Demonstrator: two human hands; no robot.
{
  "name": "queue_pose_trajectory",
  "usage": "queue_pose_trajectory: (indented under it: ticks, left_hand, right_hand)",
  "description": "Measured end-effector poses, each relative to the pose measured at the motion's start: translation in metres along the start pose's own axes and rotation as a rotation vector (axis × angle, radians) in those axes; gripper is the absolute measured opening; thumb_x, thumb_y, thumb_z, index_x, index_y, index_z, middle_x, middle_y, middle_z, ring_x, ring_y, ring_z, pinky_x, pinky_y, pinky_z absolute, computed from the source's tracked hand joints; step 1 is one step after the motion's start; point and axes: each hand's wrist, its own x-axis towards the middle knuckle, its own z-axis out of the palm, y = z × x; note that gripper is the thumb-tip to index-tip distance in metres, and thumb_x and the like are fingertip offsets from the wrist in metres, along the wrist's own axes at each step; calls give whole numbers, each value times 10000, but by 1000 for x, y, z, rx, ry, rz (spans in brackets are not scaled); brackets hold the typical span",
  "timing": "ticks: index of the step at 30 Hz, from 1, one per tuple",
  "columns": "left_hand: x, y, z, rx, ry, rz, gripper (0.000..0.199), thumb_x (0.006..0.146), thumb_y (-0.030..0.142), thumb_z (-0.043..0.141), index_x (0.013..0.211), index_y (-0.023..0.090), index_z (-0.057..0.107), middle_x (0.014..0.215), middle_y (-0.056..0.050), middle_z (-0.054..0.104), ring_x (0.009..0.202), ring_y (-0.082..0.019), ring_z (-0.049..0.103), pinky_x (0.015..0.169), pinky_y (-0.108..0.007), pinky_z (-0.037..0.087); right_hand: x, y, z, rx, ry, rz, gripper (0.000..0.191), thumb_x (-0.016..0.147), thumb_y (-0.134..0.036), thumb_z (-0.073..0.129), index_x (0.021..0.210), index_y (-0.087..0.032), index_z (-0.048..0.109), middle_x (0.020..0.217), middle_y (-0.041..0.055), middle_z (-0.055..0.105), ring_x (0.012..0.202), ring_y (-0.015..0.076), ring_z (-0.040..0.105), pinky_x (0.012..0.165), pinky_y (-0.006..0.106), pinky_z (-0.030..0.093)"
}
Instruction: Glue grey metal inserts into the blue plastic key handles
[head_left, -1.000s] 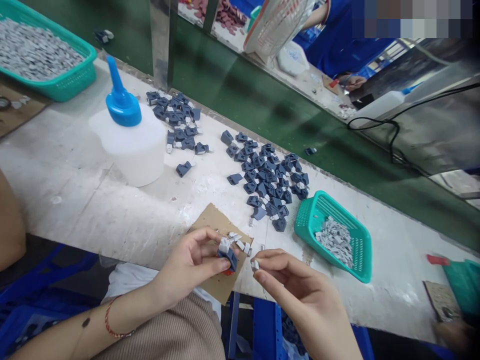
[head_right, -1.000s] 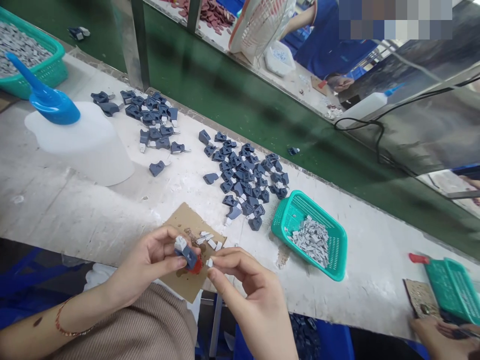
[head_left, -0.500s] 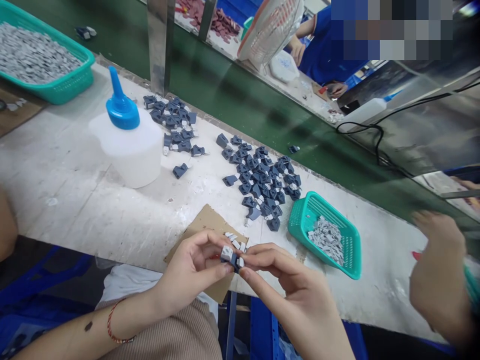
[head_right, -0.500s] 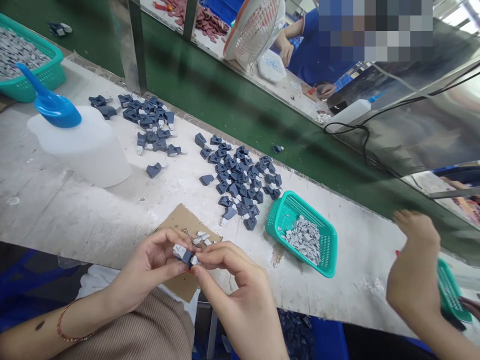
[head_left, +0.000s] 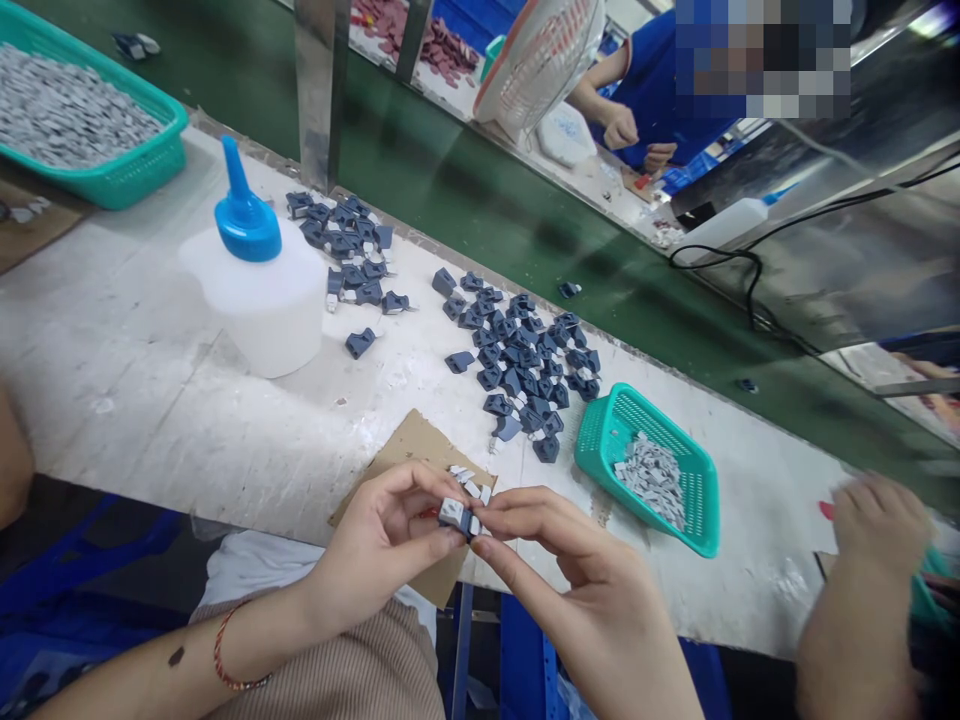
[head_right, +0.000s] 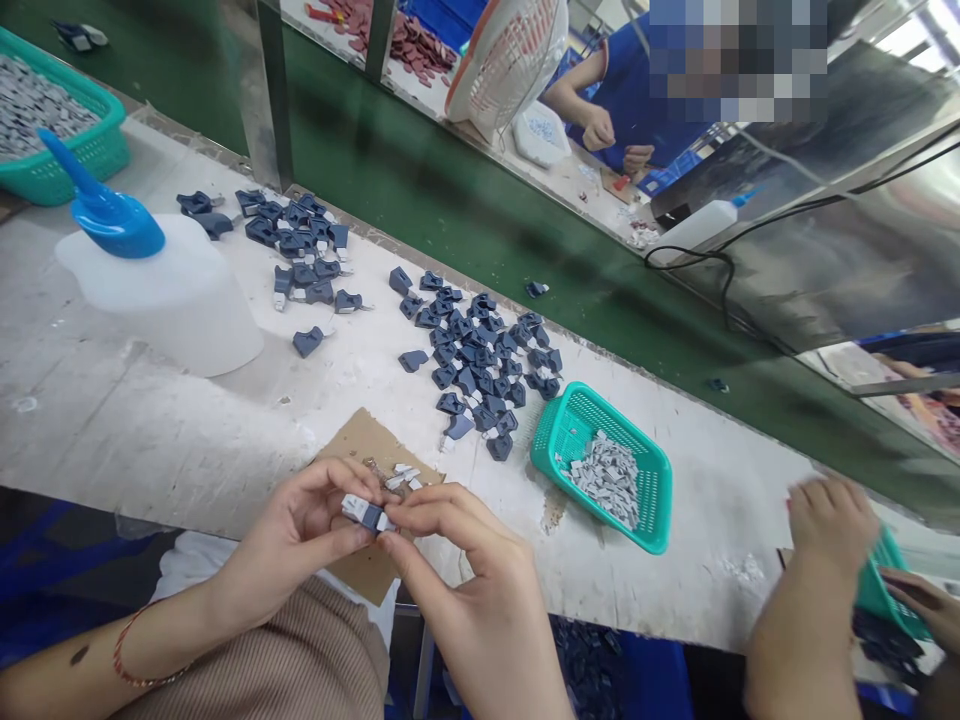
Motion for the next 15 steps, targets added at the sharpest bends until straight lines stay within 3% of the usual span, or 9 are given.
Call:
queue_pose_trajectory:
  ticks: [5,8,12,15]
  left_hand:
    - [0,2,4,-86,49,-100,192,790,33,719,873,201,676,927,12,676,934,-107,647,822,-191,510]
    - [1,6,8,-170,83,-199,169,779,95,756,882,191,664,900,5,700,865,-102,651,757,-182,507]
    - [4,11,12,-232,90,-290,230,753,189,804,935,180,663,936,-36,727,872,-126,662,796,-218,503]
    - [7,13,14,-230,97,-302,266,738,211,816,957,186,667,977,-37,707,867,-130,646,785,-228,499]
  right_hand:
    - [-3,4,-2,46,-3,15,161,859,-212,695,987,-301,739,982,5,731,925,159,688,785,242,581]
    - [-9,7,-1,39,63,-29,217,901,-224,646,1094,-307,701,1044,22,729,955,180,697,806,277,590]
    - [-19,11,12,52,212,-153,350,991,-272,494,1338,-312,517,1252,61,679,1157,236,643,984,412,527]
    - [-23,15,27,72,207,-218,440,1027,-347,397,1464,-334,346,1327,52,648,1291,259,546,1074,516,429]
